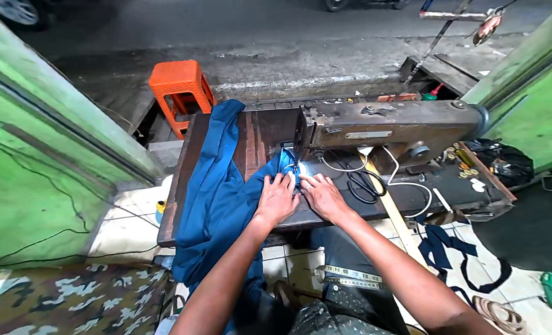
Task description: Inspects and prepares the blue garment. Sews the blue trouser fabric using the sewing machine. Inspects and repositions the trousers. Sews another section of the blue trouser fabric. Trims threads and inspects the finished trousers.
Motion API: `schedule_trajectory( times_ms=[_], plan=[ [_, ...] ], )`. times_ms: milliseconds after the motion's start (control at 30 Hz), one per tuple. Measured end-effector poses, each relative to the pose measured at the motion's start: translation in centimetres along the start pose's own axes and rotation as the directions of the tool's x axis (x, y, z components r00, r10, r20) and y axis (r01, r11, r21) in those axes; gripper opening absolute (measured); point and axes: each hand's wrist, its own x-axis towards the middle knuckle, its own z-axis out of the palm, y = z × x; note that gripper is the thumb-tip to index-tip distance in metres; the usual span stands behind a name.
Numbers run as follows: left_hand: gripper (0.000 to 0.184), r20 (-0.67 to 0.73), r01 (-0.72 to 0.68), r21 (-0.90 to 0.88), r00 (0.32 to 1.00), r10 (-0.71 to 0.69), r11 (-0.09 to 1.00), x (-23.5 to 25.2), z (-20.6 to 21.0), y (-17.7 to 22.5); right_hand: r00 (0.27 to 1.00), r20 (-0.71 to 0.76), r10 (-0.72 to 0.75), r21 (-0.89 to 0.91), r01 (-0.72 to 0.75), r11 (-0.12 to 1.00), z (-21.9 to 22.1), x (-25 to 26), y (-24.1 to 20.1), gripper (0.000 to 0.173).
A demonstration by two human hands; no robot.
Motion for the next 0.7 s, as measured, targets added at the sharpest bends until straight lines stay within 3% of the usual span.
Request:
schedule_trajectory(
  times_ms=[233, 367, 433, 533, 633, 700],
  plan=[
    [0.067, 0.011, 0.044, 0.004, 0.999, -0.044, 0.999, 0.9, 0.1, -0.3, 0.999, -0.027, 0.018, 0.033, -0.017, 0.999, 0.2, -0.3, 0.6, 0.046],
    [0.065, -0.013, 0.043, -0.036, 0.999, -0.044, 0.998, 0.8, 0.5, -0.4, 0.95, -0.308, -0.058, 0.162, 0.113, 0.98, -2.2, -6.2, 1.5, 0.037],
    [0.061, -0.021, 0.05, -0.06, 0.998, -0.051, 0.997, 0.7, 0.6, -0.4, 0.85, -0.525, -0.032, 0.066, 0.077, 0.995, -5.5, -9.2, 3.9, 0.033],
    [0.054, -0.049, 0.058, -0.105, 0.997, -0.063, 0.993, 0.5, 0.6, -0.5, 0.685, -0.7, 0.202, -0.018, -0.299, 0.954, -12.3, -11.4, 12.4, 0.038],
    [0.05, -0.073, 0.075, -0.174, 0.993, -0.089, 0.982, 0.5, 0.5, -0.6, 0.476, -0.622, 0.622, 0.271, -0.614, 0.741, -16.6, -10.6, 22.1, 0.052],
    [0.047, -0.075, 0.108, -0.21, 0.989, -0.126, 0.972, 0.5, 0.3, -0.7, 0.397, -0.564, 0.724, 0.357, -0.673, 0.648, -17.8, -9.4, 25.4, 0.052]
  ],
)
